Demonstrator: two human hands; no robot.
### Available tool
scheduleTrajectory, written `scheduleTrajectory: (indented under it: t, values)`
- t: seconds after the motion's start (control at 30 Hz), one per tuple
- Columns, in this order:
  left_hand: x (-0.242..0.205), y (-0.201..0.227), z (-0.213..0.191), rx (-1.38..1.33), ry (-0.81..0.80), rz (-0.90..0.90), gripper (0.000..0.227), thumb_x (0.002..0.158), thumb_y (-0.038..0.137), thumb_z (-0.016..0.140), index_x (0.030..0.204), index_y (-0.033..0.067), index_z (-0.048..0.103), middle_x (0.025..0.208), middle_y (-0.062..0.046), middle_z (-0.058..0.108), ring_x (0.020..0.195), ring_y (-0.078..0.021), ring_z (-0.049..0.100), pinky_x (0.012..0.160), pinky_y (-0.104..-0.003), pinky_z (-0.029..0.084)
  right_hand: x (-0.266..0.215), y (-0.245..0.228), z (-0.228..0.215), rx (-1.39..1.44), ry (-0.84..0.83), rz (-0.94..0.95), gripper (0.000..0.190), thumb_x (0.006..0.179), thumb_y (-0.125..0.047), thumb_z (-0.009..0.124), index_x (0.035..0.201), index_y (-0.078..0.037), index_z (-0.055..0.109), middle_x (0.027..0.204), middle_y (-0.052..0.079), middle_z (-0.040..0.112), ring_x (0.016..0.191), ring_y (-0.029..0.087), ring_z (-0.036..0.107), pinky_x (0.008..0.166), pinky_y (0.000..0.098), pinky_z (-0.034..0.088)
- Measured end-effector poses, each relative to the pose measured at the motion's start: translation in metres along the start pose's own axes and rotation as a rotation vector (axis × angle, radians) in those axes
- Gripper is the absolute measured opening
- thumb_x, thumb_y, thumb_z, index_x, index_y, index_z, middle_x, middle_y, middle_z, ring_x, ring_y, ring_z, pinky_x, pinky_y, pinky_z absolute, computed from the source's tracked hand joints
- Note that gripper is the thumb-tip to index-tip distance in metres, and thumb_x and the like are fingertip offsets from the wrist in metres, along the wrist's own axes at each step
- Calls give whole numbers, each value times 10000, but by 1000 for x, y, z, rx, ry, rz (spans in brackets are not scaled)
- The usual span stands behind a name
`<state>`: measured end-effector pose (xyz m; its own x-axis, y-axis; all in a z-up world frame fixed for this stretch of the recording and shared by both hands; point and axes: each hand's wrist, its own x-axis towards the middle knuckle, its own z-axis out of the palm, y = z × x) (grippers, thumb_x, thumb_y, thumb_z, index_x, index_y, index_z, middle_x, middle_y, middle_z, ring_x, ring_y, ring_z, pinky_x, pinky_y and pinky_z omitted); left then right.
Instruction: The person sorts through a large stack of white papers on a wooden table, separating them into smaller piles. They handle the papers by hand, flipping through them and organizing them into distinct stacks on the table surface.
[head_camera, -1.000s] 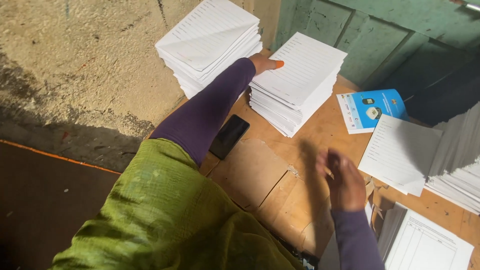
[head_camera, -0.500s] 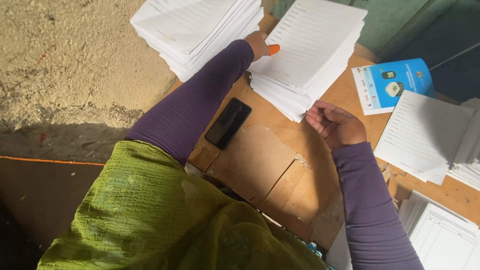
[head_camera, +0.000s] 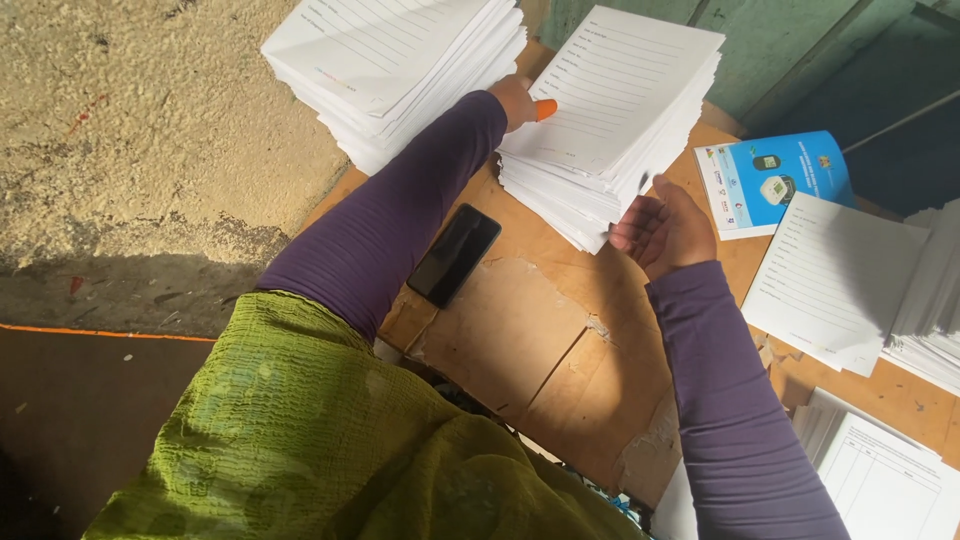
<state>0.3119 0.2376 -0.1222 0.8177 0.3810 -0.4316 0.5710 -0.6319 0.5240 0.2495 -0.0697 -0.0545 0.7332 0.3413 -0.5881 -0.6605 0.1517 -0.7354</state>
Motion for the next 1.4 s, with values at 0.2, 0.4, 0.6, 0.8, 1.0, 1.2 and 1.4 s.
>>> scheduleTrajectory:
  t: [0.2, 0.4, 0.6, 0.8, 1.0, 1.2, 1.4]
  values:
    - [9, -1, 3, -14, -28, -43, 704, 925, 402, 541, 1508, 126, 259, 1450, -107, 443, 1156, -251, 568, 832, -311, 501, -11, -16, 25, -259, 76, -119, 459, 673, -452, 731, 1006, -141, 680, 808, 14, 632, 671, 159, 610, 575, 278, 525]
    - [36, -14, 13, 61, -19, -33, 645, 899, 194, 516, 1500, 136, 289, 1364, -87, 512, 1090, -247, 586, 785, -304, 499, -11, -14, 22, -214, 2, -150, 224, 685, -153, 818, 806, -59, 654, 727, 36, 643, 616, 134, 581, 555, 255, 546]
    - [41, -18, 15, 120, -51, -32, 651, 931, 102, 484, 1522, 124, 212, 1492, -67, 389, 1257, -249, 502, 859, -285, 496, -18, -18, 34, -327, 71, -122, 254, 692, -179, 767, 839, -103, 574, 767, 27, 601, 729, 133, 594, 651, 294, 577]
    - [30, -23, 8, 26, -58, -5, 732, 929, 452, 493, 1513, 98, 227, 1532, -76, 338, 1324, -260, 432, 994, -332, 423, -8, -21, 42, -430, 45, -223, 235, 667, -150, 751, 774, -67, 558, 757, 30, 599, 706, 148, 610, 602, 287, 566]
    - [11, -12, 5, -78, -41, -48, 676, 926, 286, 516, 1521, 142, 228, 1542, -84, 327, 1330, -283, 437, 987, -332, 453, 10, -16, 38, -339, 11, -203, 236, 596, -39, 675, 827, 7, 661, 797, 45, 671, 756, 178, 651, 648, 285, 579]
    - [-16, -10, -6, -13, -56, 57, 909, 854, 648, 458, 1521, 87, 196, 1598, -87, 166, 1431, -287, 257, 1137, -388, 267, 23, -5, 55, -90, 107, -271, 392, 386, 34, 723, 774, 4, 678, 824, 68, 704, 744, 253, 686, 564, 418, 544]
    - [-16, -14, -5, -226, 107, 166, 667, 842, 279, 700, 1419, 57, 449, 1315, -169, 580, 1253, -304, 550, 1060, -382, 441, 84, 38, 15, -96, 84, -429, 678, 523, -59, 915, 1117, 45, 605, 987, 219, 676, 935, 397, 656, 738, 523, 543]
